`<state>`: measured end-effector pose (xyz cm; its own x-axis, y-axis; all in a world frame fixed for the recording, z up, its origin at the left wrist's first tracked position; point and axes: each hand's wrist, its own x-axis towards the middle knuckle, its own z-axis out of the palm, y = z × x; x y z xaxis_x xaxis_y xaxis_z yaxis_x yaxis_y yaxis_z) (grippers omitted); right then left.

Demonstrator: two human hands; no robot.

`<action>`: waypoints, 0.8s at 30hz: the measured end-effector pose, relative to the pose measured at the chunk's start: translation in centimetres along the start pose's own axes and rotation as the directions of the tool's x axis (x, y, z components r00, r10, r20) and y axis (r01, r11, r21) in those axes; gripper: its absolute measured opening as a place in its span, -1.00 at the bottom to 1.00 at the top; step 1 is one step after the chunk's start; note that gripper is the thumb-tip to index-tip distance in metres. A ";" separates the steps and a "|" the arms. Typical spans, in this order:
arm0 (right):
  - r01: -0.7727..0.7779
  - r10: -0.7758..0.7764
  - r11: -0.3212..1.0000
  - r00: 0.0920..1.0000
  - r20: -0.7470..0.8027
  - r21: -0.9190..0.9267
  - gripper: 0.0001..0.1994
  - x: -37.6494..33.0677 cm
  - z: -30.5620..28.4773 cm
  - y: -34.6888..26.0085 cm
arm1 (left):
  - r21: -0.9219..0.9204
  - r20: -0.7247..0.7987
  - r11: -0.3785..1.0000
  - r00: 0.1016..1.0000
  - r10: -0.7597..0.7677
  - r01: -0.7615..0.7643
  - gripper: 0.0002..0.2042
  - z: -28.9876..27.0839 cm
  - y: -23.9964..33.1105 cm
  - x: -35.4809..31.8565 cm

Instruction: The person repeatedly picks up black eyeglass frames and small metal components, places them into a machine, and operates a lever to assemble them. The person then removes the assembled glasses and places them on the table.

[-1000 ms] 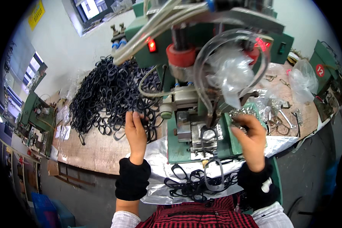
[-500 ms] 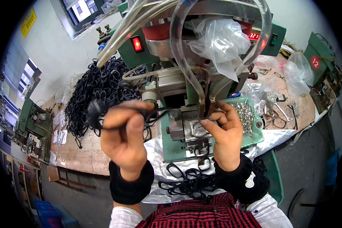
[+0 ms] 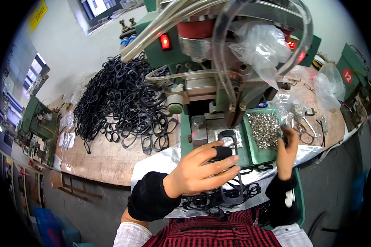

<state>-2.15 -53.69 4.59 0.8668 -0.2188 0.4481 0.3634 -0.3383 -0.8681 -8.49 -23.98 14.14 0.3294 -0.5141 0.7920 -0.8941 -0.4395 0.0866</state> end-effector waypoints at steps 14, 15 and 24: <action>0.310 -0.283 0.719 0.948 0.146 -0.622 -0.89 -0.7 2.4 -3.1 | -0.371 -0.054 0.797 0.845 -0.532 0.478 -0.54 5.5 8.5 -8.3; 0.322 -0.284 0.724 0.945 0.162 -0.610 -0.90 -0.4 2.5 -3.4 | -0.331 0.191 0.753 0.822 -0.536 0.568 -0.56 4.0 9.4 -9.4; 0.230 -0.203 0.923 0.972 0.115 -0.309 -0.89 0.6 2.9 -4.4 | 0.731 -0.113 0.451 0.742 -0.660 0.512 -0.66 -15.4 -1.3 -9.3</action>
<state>-2.26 -49.70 8.04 0.8082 -0.0387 0.5876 0.4287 -0.6455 -0.6321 -15.03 -7.29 15.93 0.8009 -0.0085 0.5988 -0.0127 -0.9999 0.0028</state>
